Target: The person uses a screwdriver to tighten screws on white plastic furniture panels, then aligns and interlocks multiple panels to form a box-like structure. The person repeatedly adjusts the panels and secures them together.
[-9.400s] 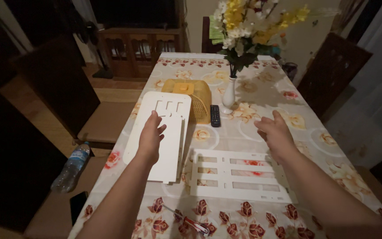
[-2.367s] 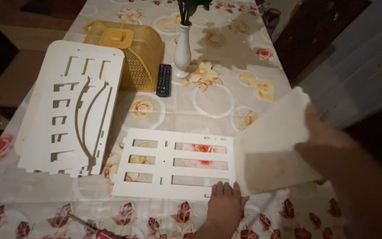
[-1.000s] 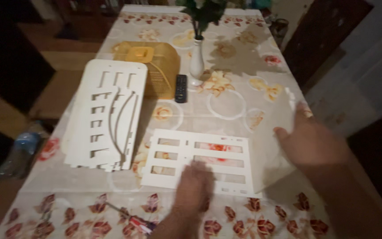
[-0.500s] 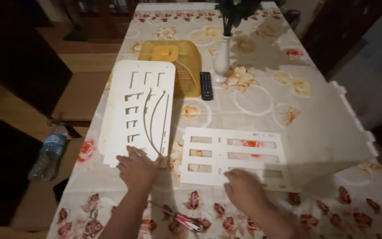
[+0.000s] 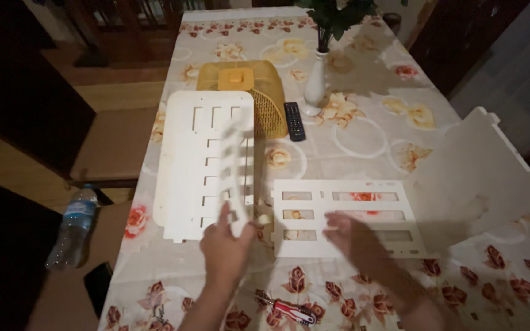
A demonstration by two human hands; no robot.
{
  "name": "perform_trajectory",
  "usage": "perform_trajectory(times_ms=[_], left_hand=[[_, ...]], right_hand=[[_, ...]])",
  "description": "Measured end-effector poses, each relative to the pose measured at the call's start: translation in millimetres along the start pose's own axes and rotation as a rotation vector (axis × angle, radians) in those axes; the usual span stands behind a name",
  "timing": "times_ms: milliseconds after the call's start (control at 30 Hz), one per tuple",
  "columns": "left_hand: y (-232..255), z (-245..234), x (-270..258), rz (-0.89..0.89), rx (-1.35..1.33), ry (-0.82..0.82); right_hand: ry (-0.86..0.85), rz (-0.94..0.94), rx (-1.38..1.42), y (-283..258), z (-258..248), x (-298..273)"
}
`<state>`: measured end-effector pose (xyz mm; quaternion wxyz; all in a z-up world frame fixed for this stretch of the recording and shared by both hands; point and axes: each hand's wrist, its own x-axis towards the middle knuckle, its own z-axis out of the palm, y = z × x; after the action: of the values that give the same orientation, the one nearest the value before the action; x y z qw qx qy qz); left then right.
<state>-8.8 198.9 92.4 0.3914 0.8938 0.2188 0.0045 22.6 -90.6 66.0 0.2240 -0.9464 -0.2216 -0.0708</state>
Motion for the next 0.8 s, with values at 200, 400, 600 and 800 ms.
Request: perform_trajectory(times_ms=[200, 400, 600, 800], left_hand=[[15, 65, -12, 0.17, -1.035, -0.636], [70, 108, -25, 0.041, -1.45, -1.16], [141, 102, 14, 0.678, -0.65, -0.516], [226, 125, 23, 0.83, -0.461, -0.504]], right_hand=[[-0.225, 0.512, 0.304, -6, -108, 27], [0.235, 0.548, 1.637, 26, -176, 45], [0.426, 0.293, 1.463, 82, -187, 52], [0.546, 0.275, 1.022, 82, -159, 71]])
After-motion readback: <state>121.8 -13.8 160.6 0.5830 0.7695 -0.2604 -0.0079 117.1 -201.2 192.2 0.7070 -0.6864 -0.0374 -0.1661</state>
